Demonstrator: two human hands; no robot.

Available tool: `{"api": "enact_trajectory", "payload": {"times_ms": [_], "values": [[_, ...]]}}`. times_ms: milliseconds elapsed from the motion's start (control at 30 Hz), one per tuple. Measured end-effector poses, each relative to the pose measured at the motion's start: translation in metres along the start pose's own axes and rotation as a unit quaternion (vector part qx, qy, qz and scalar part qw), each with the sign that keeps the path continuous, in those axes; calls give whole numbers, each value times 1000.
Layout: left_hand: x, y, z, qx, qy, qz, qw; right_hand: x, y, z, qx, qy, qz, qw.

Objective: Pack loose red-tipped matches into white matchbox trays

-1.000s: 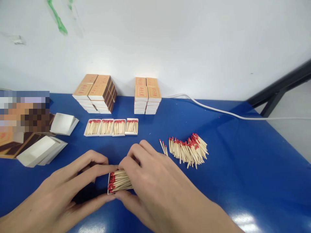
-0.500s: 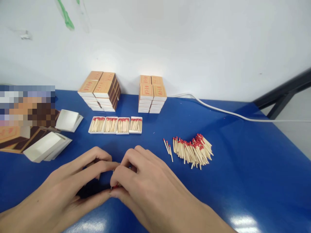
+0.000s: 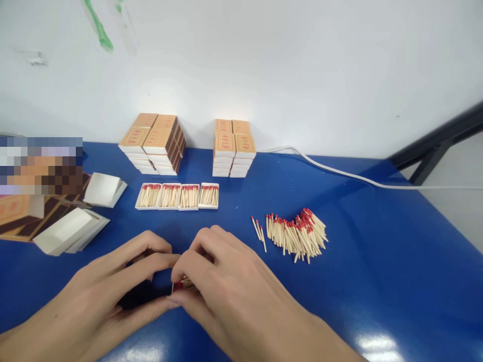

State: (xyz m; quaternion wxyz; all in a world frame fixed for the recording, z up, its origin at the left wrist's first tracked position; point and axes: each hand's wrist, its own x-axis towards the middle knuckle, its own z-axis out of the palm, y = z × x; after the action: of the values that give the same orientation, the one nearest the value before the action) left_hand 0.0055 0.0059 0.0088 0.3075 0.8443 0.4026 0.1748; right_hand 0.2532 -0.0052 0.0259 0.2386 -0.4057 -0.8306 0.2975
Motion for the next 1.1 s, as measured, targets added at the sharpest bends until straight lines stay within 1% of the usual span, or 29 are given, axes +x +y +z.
{"api": "enact_trajectory", "payload": {"times_ms": [100, 233, 433, 633, 733, 900, 1000, 1100], "values": [[1, 1, 0, 4, -5, -4, 1000, 0, 2, -4, -1, -9, 13, 1000], [-2, 0, 0, 4, -8, -8, 1000, -1, 3, -6, 21, -43, 32, 998], [-3, 1, -2, -3, -13, -11, 1000, -2, 6, -5, 41, -21, 59, 997], [-2, 1, -3, 6, -14, -12, 1000, -4, 9, -10, 44, -53, 76, 995], [-1, 0, -3, 7, -14, -9, 1000, -5, 10, -9, 51, -66, 75, 994], [-1, 0, -2, -1, -20, -9, 1000, -7, 13, -6, 42, -39, 66, 996], [-3, -2, -1, 0, -19, -8, 1000, -7, 13, -9, 44, -53, 78, 995], [-5, -3, 0, 6, -14, -2, 1000, -5, 11, -14, 45, -29, 70, 996]]}}
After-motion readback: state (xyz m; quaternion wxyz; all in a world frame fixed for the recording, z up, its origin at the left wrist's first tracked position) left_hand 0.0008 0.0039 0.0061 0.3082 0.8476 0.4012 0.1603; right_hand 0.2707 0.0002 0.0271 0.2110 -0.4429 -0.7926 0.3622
